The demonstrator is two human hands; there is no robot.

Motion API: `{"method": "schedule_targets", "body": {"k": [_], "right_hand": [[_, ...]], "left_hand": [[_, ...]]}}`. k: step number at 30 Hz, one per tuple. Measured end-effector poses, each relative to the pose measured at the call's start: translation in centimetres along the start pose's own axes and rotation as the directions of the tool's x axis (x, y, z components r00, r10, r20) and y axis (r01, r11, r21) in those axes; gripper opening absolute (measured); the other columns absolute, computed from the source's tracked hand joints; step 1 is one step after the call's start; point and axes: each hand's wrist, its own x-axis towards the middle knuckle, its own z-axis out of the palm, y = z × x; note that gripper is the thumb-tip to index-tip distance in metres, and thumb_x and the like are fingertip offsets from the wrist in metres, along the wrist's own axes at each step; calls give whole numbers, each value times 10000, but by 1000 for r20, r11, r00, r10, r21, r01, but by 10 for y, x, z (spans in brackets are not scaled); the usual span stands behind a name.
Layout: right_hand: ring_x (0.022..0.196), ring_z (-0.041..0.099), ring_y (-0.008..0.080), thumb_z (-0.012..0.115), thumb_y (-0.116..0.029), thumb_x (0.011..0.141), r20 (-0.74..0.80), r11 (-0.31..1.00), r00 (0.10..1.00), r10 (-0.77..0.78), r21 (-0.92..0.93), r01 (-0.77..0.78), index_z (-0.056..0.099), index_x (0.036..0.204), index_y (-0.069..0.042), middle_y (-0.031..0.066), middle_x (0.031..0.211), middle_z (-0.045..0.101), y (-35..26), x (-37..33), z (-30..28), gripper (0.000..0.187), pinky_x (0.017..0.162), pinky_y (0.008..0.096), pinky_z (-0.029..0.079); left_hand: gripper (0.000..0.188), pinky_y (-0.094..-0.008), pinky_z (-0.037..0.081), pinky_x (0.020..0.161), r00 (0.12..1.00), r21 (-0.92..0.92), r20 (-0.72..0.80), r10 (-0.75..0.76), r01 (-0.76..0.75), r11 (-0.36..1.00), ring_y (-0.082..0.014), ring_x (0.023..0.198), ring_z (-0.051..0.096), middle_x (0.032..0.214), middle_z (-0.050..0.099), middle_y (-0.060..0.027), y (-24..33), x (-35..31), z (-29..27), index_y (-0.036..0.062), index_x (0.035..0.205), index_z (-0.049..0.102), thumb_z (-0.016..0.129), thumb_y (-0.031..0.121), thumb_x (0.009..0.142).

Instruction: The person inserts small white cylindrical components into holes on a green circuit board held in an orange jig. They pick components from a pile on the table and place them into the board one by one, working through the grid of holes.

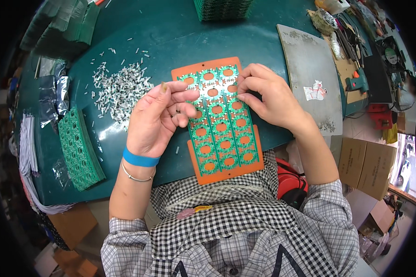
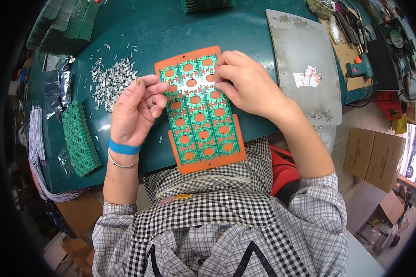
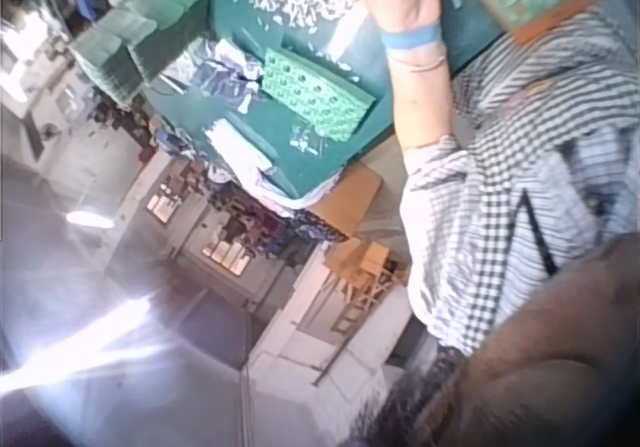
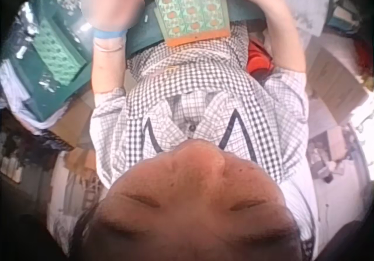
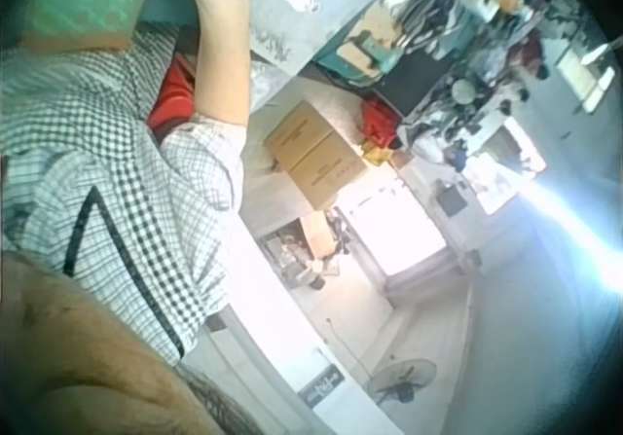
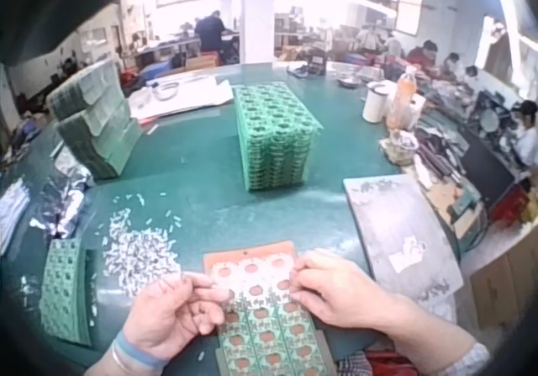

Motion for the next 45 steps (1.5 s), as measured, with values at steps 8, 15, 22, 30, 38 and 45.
{"method": "schedule_targets", "body": {"k": [8,15,22,30,38,45], "right_hand": [[897,602,286,736,-22,757,-58,998,997,-43,-52,40,634,809,5,87,934,595,-3,1,6,117,752,392,513],[910,604,273,759,-35,734,20,992,997,-75,-105,77,656,829,-7,80,934,604,-4,-3,8,144,756,386,516],[891,593,275,780,-69,682,-190,989,971,-146,-23,144,655,809,-18,82,936,623,-45,10,2,185,742,373,510],[937,592,284,726,-113,638,-354,903,833,-424,-238,358,607,753,-38,83,965,627,-58,29,48,182,787,396,487],[893,627,249,754,-16,747,-136,968,976,171,205,-141,649,799,-18,88,953,638,-31,6,-6,118,762,350,507],[906,638,234,770,-32,749,65,945,969,239,211,-248,670,782,-10,69,947,640,-14,-23,-7,108,773,340,513]], "left_hand": [[364,-327,585,888,933,202,-331,142,-76,976,-277,1061,669,1302,581,-250,-8,3,29,-50,1323,473,500,170,1034],[302,-363,581,951,958,184,-285,17,37,982,-324,1155,641,1321,564,-269,-11,1,29,-50,1291,505,488,102,1030],[394,-399,530,1022,954,49,-300,-25,42,998,-334,1217,598,1343,551,-272,-17,4,40,-77,1375,442,457,125,1037],[468,-354,533,990,975,-76,-207,-84,70,995,-235,1150,627,1341,568,-179,-25,2,36,-60,1439,387,477,106,1010],[567,-391,486,1083,977,84,-212,34,-17,996,-326,1257,568,1387,529,-223,-25,1,44,-52,1437,384,608,-48,916],[541,-393,545,1018,948,45,-289,-131,150,988,-344,1207,603,1344,564,-235,-16,1,42,-47,1417,425,602,-85,907]]}}
